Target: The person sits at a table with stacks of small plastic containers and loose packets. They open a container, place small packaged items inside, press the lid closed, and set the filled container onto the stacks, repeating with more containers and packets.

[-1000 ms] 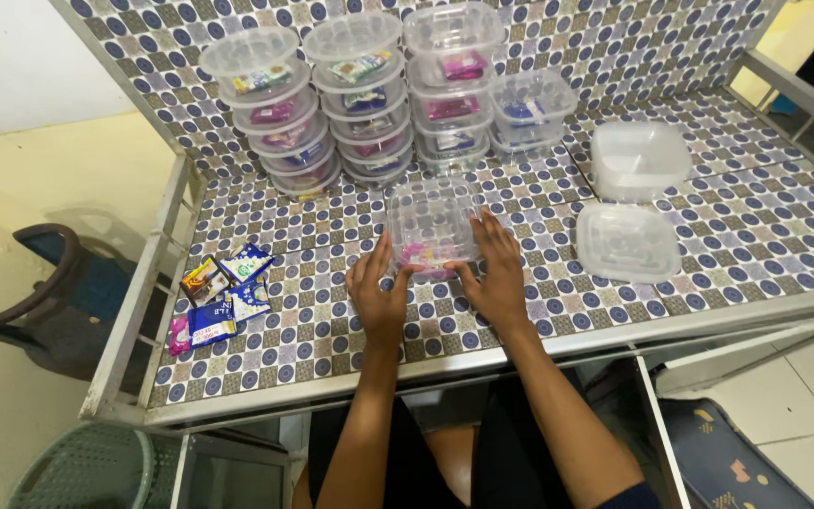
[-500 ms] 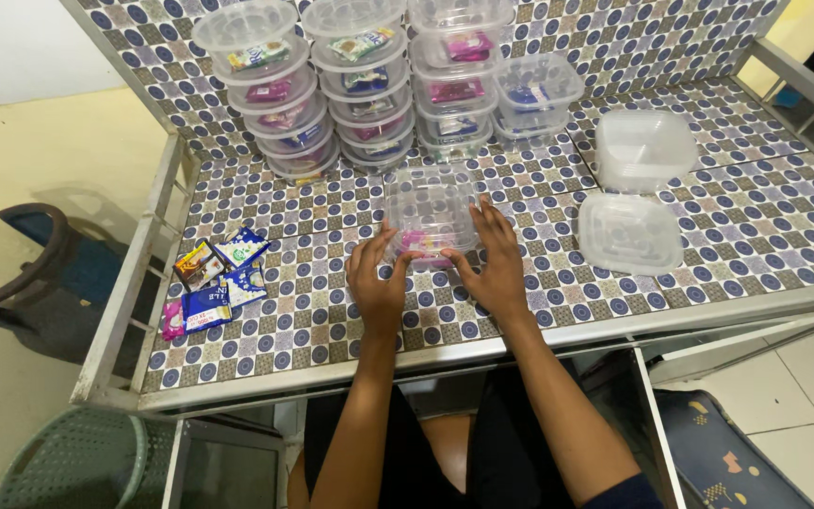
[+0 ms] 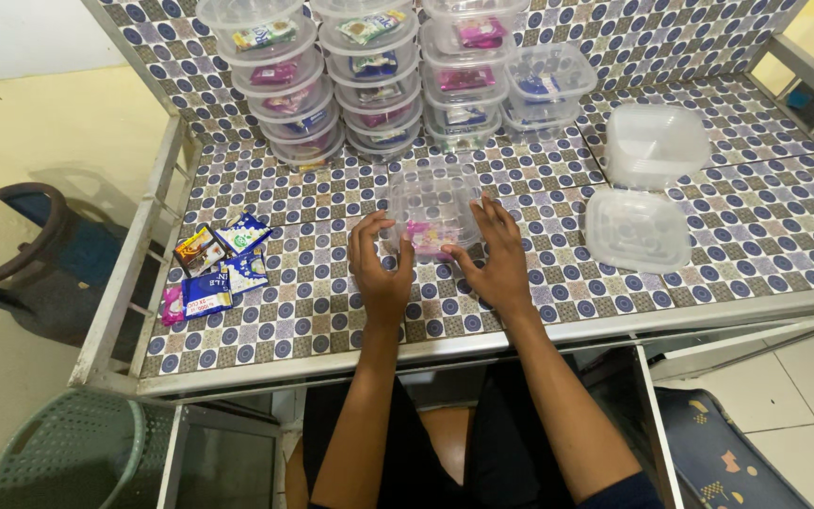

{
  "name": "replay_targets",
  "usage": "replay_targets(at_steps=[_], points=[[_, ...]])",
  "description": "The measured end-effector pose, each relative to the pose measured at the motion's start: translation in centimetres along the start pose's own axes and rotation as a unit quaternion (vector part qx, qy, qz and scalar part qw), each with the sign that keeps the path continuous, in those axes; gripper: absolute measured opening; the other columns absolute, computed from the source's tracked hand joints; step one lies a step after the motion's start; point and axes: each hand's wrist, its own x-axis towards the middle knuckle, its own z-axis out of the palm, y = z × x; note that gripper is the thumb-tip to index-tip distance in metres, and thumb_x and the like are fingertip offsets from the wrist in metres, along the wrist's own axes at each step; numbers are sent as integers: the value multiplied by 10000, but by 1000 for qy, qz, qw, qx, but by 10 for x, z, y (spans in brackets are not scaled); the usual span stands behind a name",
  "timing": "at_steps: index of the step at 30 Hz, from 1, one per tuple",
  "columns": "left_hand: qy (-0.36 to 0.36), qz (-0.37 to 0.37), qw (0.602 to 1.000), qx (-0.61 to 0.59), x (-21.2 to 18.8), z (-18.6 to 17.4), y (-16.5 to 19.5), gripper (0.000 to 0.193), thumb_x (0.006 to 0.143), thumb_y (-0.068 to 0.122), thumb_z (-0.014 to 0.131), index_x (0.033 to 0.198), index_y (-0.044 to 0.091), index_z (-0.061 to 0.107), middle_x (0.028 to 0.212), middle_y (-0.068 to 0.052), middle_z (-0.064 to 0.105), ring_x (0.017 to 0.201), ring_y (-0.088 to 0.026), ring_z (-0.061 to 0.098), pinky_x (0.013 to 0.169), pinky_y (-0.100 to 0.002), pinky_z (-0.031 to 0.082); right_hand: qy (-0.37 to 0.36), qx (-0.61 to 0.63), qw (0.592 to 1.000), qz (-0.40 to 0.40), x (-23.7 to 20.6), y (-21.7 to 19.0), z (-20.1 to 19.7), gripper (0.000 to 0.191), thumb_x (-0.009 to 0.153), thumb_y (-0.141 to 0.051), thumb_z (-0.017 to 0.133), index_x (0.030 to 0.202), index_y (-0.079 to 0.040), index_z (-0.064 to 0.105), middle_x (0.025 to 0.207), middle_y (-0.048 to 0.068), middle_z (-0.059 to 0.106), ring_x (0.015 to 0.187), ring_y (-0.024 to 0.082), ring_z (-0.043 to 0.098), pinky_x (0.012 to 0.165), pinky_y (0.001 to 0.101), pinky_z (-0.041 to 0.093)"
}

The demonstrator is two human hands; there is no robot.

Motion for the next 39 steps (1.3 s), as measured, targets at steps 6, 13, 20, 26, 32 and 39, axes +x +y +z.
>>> replay_targets(at_steps=[6, 13, 20, 26, 32, 39], points=[[-9, -22, 1000, -19, 1, 2, -1, 273, 932, 48, 724, 1167, 34, 586, 1324, -182, 598, 1289, -349, 598, 1094, -465, 492, 4, 11, 1000, 11, 0, 3, 2, 758, 834, -390, 850, 1433, -23, 565, 1554, 192, 500, 1461, 377, 429, 1187, 480, 376], [-30, -39, 999, -9, 1, 2, -2, 311, 940, 88, 723, 1222, 40, 601, 1459, -227, 561, 1370, -381, 555, 1135, -482, 448, 3, 15, 1000, 13, -1, 3, 2, 765, 814, -389, 862, 1430, -34, 582, 1540, 180, 523, 1440, 385, 440, 1179, 486, 374], [-59, -51, 997, -27, -2, 4, -4, 368, 950, 103, 706, 1294, 56, 583, 1545, -264, 497, 1454, -412, 491, 1176, -494, 409, 4, 18, 1000, 14, -2, 1, 1, 762, 804, -395, 868, 1413, -28, 592, 1518, 192, 537, 1421, 393, 458, 1169, 484, 387], [-87, -79, 992, -47, -2, 3, -10, 412, 949, 136, 701, 1328, 74, 556, 1566, -267, 478, 1442, -425, 496, 1160, -501, 420, -5, 24, 1000, 6, 0, -3, 0, 741, 802, -382, 868, 1396, -25, 603, 1515, 197, 540, 1407, 394, 472, 1163, 482, 393], [-82, -75, 993, -46, -2, 2, -12, 416, 946, 142, 694, 1331, 70, 553, 1564, -271, 478, 1444, -440, 495, 1157, -510, 421, -26, 25, 999, 29, 3, -7, 1, 745, 788, -381, 872, 1392, -29, 612, 1515, 186, 539, 1405, 390, 459, 1145, 484, 396], [-82, -81, 992, -50, -3, 3, -14, 410, 956, 142, 687, 1333, 63, 549, 1569, -273, 470, 1441, -437, 503, 1156, -497, 435, -29, 27, 999, 29, 1, -3, 4, 735, 796, -370, 873, 1393, -26, 619, 1520, 179, 541, 1412, 379, 461, 1151, 489, 399]])
